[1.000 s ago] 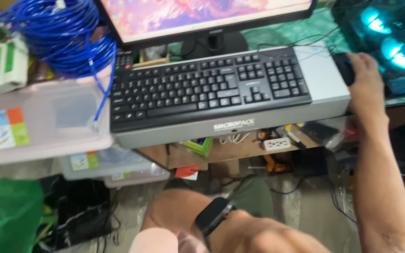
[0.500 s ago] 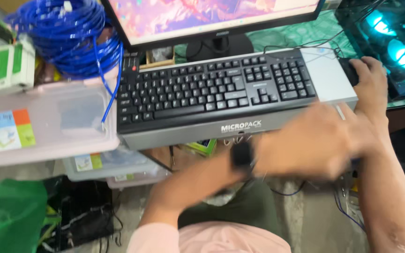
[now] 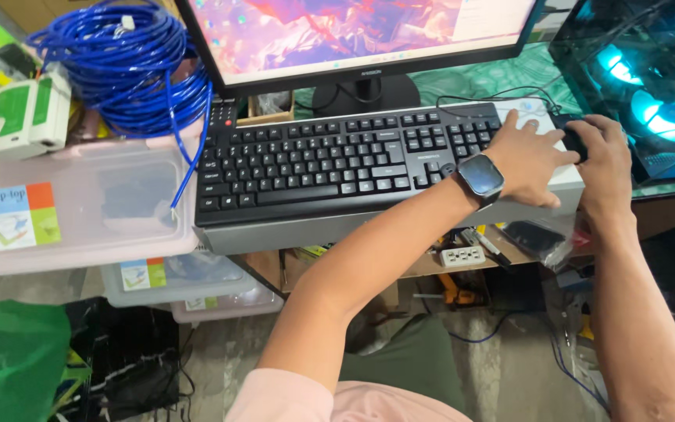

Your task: The person holds and turns over a small white network switch, then plugs a cable into it and works at the computer, typing on the keyboard and using the mouse. They carry a boxed product across the room, place it into a backpack on a chair, and return to typing and mouse use at the desk.

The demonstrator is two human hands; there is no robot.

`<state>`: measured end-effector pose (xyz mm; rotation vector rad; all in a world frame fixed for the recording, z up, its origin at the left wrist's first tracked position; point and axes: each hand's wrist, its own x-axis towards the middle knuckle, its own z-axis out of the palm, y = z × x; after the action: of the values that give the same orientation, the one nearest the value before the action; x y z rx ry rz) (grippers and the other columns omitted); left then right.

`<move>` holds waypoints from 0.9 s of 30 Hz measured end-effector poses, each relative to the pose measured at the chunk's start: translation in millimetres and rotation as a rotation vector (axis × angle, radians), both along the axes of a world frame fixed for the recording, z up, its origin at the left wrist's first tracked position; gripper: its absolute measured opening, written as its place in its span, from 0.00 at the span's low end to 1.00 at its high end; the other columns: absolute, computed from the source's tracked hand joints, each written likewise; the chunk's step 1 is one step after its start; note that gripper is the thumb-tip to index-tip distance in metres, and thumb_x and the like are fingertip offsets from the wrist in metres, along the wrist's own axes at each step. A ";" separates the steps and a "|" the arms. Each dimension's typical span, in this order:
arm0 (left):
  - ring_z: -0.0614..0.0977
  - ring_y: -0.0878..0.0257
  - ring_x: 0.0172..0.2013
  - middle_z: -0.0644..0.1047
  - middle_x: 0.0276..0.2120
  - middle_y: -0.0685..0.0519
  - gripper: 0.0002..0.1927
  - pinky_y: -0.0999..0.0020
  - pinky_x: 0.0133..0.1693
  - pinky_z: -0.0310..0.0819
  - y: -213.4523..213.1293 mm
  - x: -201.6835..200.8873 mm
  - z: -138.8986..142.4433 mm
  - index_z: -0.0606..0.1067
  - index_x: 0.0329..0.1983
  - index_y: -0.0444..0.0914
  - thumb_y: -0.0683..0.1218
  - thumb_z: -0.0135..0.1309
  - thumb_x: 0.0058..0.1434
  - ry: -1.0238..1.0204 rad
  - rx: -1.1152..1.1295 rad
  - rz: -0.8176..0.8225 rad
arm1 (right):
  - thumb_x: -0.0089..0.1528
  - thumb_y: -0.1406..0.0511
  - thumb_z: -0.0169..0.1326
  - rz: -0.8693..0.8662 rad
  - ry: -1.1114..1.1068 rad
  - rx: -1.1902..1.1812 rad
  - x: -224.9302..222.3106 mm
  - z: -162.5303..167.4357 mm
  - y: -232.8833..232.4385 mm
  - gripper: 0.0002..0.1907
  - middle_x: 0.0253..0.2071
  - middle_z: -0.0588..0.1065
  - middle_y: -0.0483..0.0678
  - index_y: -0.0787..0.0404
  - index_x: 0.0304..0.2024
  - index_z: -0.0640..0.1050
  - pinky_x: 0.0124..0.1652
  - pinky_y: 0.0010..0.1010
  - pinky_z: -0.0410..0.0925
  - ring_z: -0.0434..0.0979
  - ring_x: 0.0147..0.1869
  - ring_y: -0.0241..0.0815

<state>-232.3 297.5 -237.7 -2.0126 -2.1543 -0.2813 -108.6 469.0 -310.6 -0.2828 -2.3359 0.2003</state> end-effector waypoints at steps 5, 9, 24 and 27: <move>0.72 0.43 0.61 0.70 0.62 0.52 0.41 0.30 0.60 0.53 -0.8 1.8 8.3 0.72 0.61 0.61 0.70 0.62 0.41 -0.020 -0.068 0.028 | 0.63 0.68 0.64 -0.066 0.082 -0.006 2.1 -1.3 -6.5 0.18 0.61 0.72 0.58 0.64 0.56 0.79 0.62 0.46 0.67 0.72 0.66 0.61; 0.71 0.41 0.60 0.71 0.61 0.50 0.38 0.27 0.59 0.51 -4.4 -5.8 12.1 0.75 0.60 0.60 0.72 0.60 0.44 -0.066 -0.064 -0.003 | 0.62 0.68 0.66 -0.038 0.123 -0.042 0.8 1.4 -14.9 0.19 0.59 0.73 0.58 0.64 0.54 0.79 0.61 0.45 0.68 0.74 0.64 0.61; 0.68 0.47 0.66 0.77 0.55 0.46 0.20 0.30 0.64 0.51 54.1 -15.4 10.2 0.81 0.49 0.47 0.58 0.45 0.63 -0.103 -0.131 0.091 | 0.63 0.68 0.62 0.072 0.428 -0.717 9.8 63.9 -46.8 0.21 0.53 0.77 0.46 0.66 0.58 0.75 0.53 0.31 0.69 0.77 0.51 0.38; 0.62 0.47 0.70 0.74 0.61 0.44 0.27 0.30 0.67 0.45 62.2 -16.8 14.9 0.79 0.54 0.46 0.64 0.46 0.60 -0.052 -0.171 0.149 | 0.65 0.68 0.63 0.028 0.327 -0.535 14.8 63.7 -43.9 0.21 0.53 0.78 0.50 0.68 0.59 0.76 0.60 0.32 0.67 0.77 0.58 0.40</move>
<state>-249.1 359.6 -222.8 -1.9349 -2.4202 -0.1337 -93.8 425.1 -246.9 -0.4404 -1.9286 0.8262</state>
